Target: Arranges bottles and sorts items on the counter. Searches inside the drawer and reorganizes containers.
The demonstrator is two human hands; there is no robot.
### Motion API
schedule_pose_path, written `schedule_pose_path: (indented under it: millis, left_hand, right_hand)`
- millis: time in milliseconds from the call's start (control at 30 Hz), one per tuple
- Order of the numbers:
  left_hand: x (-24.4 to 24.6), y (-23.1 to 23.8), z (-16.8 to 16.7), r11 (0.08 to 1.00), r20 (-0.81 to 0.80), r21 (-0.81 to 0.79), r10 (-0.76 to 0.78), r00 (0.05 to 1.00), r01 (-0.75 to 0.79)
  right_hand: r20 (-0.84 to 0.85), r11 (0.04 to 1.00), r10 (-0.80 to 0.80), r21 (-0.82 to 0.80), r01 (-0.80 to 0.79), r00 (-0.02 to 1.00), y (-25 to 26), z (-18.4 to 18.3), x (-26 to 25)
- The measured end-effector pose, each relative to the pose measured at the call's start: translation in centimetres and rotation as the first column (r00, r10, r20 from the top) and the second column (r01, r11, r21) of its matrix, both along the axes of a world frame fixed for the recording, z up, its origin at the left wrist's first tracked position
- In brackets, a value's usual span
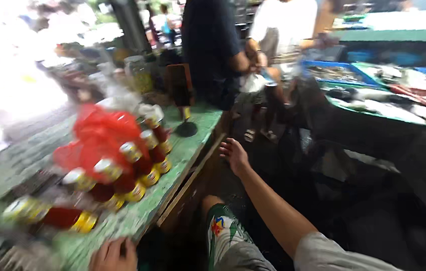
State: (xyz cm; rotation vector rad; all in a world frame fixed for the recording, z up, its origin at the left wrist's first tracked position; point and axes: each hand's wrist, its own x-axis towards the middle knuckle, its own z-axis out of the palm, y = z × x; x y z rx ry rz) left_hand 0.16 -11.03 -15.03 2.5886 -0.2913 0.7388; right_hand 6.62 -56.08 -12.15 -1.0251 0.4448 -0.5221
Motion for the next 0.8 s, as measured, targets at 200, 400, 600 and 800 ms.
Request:
schedule_pose_path:
  millis: [200, 400, 600, 800]
  left_hand:
    - [-6.8, 0.7, 1.0, 0.967, 0.091, -0.252, 0.069, 0.993, -0.045]
    - [-17.8, 8.3, -2.8, 0.870, 0.040, -0.241, 0.452, 0.891, -0.431]
    - [-20.3, 14.2, -2.2, 0.752, -0.390, 0.103, 0.633, 0.669, -0.652]
    - [-20.2, 17.2, -1.5, 0.839, -0.400, 0.050, 0.515, 0.758, -0.542]
  right_hand:
    - [-0.046, 0.758, 0.509, -0.448, -0.473, 0.859, 11.3, -3.7, -2.4]
    - [0.111, 0.568, 0.746, -0.621, -0.540, 0.657, 16.4, -1.2, -1.1]
    - [0.158, 0.298, 0.947, -0.761, -0.576, 0.281, 27.7, 1.2, -2.5]
    - [0.032, 0.219, 0.943, -0.810, -0.544, 0.332, 35.3, -1.0, -0.7]
